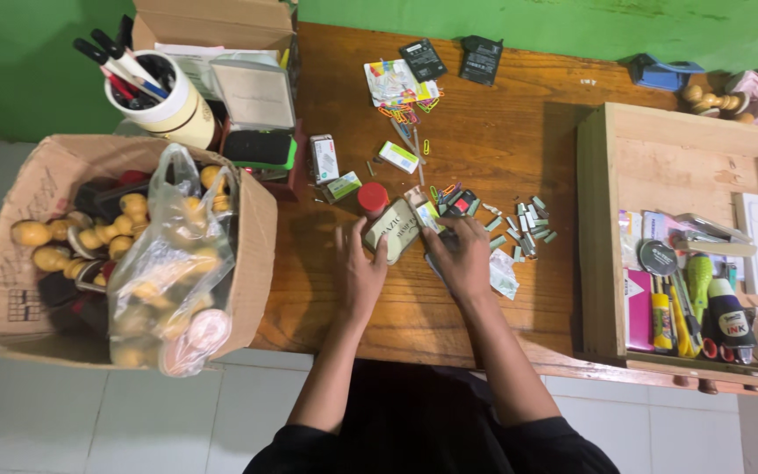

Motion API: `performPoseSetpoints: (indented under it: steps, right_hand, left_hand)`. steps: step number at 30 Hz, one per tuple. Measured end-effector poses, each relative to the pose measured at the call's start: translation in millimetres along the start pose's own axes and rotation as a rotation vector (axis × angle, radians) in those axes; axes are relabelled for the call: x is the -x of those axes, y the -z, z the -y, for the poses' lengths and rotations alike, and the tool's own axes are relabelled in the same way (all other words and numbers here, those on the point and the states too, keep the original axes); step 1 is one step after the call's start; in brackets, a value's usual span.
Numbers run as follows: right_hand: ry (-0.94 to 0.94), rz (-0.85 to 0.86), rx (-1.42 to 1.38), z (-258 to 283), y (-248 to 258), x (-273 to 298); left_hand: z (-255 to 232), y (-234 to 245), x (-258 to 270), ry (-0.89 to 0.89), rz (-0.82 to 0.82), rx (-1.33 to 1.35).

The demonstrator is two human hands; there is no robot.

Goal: The person organizes small stationery items on a wooden table. They pick up and place various items like paper clips, staples, and small boxes into a wooden crate. The person also handles a small rectangular object, possibly a stamp pad, and arranges it among other items.

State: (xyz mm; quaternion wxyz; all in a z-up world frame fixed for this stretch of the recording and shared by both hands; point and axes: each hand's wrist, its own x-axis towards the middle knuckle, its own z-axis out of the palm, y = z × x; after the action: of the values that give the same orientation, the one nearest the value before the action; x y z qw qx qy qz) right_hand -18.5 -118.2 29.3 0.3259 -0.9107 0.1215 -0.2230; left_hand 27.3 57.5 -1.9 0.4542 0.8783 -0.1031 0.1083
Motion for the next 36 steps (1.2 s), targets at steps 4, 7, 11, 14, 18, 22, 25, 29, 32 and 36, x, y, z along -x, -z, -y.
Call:
performPoseSetpoints:
  steps: [4,7,11,14,18,22,25,29,32,36]
  right_hand:
    - [0.082,-0.016,0.01,8.0,-18.3,-6.5]
    - [0.097,-0.026,0.053,6.7,-26.0,-13.1]
    - [0.045,-0.012,0.05,1.2,-30.6,-15.0]
    - [0.078,-0.067,0.067,-1.3,-32.9,-10.8]
    - [0.108,-0.108,0.085,-0.6,-32.5,-4.4]
    - [0.064,-0.106,0.094,-0.4,-30.5,-3.6]
    - [0.054,-0.087,0.092,0.0,-28.6,-2.2]
    - [0.095,-0.11,0.09,-0.4,-29.4,-2.1]
    - [0.108,-0.119,0.081,0.8,-30.7,4.9]
    - [0.085,-0.111,0.099,1.1,-25.8,5.3]
  left_hand:
    - [15.0,-2.9,-22.4,-0.109,-0.133,-0.1]
    - [19.9,-5.8,-30.1,-0.135,-0.09,-0.106]
    - [23.3,-14.0,-19.9,-0.135,-0.07,-0.023]
    - [29.0,-27.7,-16.1,-0.102,-0.01,-0.052]
    - [32.0,-48.2,-12.1,-0.115,0.024,-0.122]
    - [28.0,-59.9,-10.4,-0.06,0.055,-0.07]
    - [17.0,-50.7,-1.7,-0.169,-0.022,-0.176]
    - [-8.6,-30.1,10.5,-0.167,0.154,-0.289]
    - [-15.4,-22.8,21.7,-0.18,0.213,-0.383]
    - [-3.8,-22.7,24.6,-0.215,0.138,-0.324]
